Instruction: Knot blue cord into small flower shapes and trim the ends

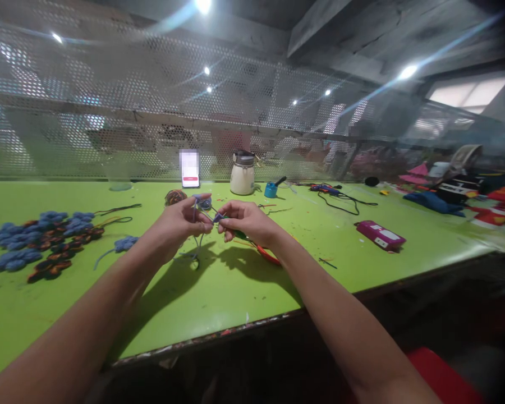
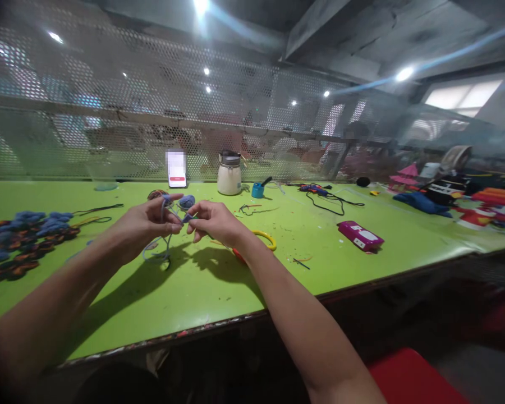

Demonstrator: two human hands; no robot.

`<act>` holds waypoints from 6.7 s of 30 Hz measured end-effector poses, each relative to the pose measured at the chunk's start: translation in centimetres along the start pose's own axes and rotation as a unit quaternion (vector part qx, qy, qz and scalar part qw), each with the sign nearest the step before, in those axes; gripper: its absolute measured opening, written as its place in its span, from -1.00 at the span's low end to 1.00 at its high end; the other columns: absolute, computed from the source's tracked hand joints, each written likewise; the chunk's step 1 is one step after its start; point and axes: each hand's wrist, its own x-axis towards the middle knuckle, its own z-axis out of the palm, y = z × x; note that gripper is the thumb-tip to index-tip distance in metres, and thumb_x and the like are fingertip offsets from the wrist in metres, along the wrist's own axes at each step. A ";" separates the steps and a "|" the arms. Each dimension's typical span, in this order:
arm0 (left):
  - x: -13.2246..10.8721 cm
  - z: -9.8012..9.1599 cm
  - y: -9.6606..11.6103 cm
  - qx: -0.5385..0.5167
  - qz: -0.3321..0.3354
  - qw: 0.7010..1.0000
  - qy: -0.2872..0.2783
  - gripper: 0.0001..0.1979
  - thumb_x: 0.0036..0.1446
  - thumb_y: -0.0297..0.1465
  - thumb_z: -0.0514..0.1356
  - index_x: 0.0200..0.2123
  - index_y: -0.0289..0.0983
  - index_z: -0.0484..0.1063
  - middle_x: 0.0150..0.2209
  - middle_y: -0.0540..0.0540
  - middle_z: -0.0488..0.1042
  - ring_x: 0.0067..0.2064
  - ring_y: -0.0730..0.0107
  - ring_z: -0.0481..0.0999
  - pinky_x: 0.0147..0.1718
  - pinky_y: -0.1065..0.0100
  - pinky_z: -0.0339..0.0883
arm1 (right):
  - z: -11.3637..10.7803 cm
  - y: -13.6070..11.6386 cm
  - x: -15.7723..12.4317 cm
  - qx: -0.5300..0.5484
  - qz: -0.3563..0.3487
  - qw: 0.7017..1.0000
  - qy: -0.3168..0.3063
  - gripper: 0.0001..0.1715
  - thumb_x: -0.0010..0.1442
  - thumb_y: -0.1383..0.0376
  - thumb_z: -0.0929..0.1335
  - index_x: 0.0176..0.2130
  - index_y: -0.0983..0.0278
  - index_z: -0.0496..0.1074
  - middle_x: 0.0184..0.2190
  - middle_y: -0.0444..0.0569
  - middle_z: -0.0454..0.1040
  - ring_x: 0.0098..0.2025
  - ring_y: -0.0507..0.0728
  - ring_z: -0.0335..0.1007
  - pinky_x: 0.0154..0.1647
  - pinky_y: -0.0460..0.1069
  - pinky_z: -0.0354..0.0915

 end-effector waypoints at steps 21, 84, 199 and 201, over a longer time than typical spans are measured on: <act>-0.7 0.1 1.1 -0.102 -0.094 0.990 0.005 -0.39 -0.18 -0.54 0.33 0.04 -0.29 0.38 -0.28 -0.13 0.53 -0.27 0.33 0.52 -0.38 0.37 0.29 | 0.3 -0.2 -0.1 -0.104 0.002 0.993 0.056 -0.79 0.12 0.52 0.33 -0.20 0.41 0.46 -0.55 -0.10 0.49 -0.71 -0.08 0.31 -0.66 -0.14 0.36; -0.7 0.5 0.4 -0.013 -0.030 0.999 0.010 -0.04 -0.20 -0.52 0.36 0.29 -0.22 0.01 -0.59 0.07 0.39 -0.50 0.45 0.42 -0.41 0.38 0.26 | -0.3 0.3 -0.2 -0.165 -0.040 0.985 0.029 -0.79 0.11 0.42 0.34 -0.20 0.37 0.49 -0.58 -0.14 0.43 -0.61 -0.06 0.29 -0.56 -0.12 0.30; -0.9 1.2 1.6 -0.200 -0.056 0.976 0.069 -0.73 -0.01 -0.39 0.18 -0.26 -0.44 0.51 -0.42 -0.15 0.50 -0.50 0.47 0.45 -0.61 0.49 0.22 | -0.4 -0.4 -0.6 0.072 0.010 0.997 0.038 -0.68 0.04 0.42 0.39 -0.14 0.36 0.52 -0.62 -0.16 0.40 -0.66 -0.09 0.18 -0.57 -0.10 0.23; -0.9 1.0 1.5 -0.160 -0.057 0.984 0.057 -0.74 -0.04 -0.36 0.28 -0.28 -0.41 0.52 -0.38 -0.15 0.51 -0.45 0.48 0.47 -0.60 0.51 0.19 | -0.4 -0.5 -0.7 0.045 0.004 0.998 0.031 -0.69 0.05 0.42 0.38 -0.14 0.35 0.52 -0.62 -0.17 0.40 -0.65 -0.09 0.20 -0.57 -0.11 0.24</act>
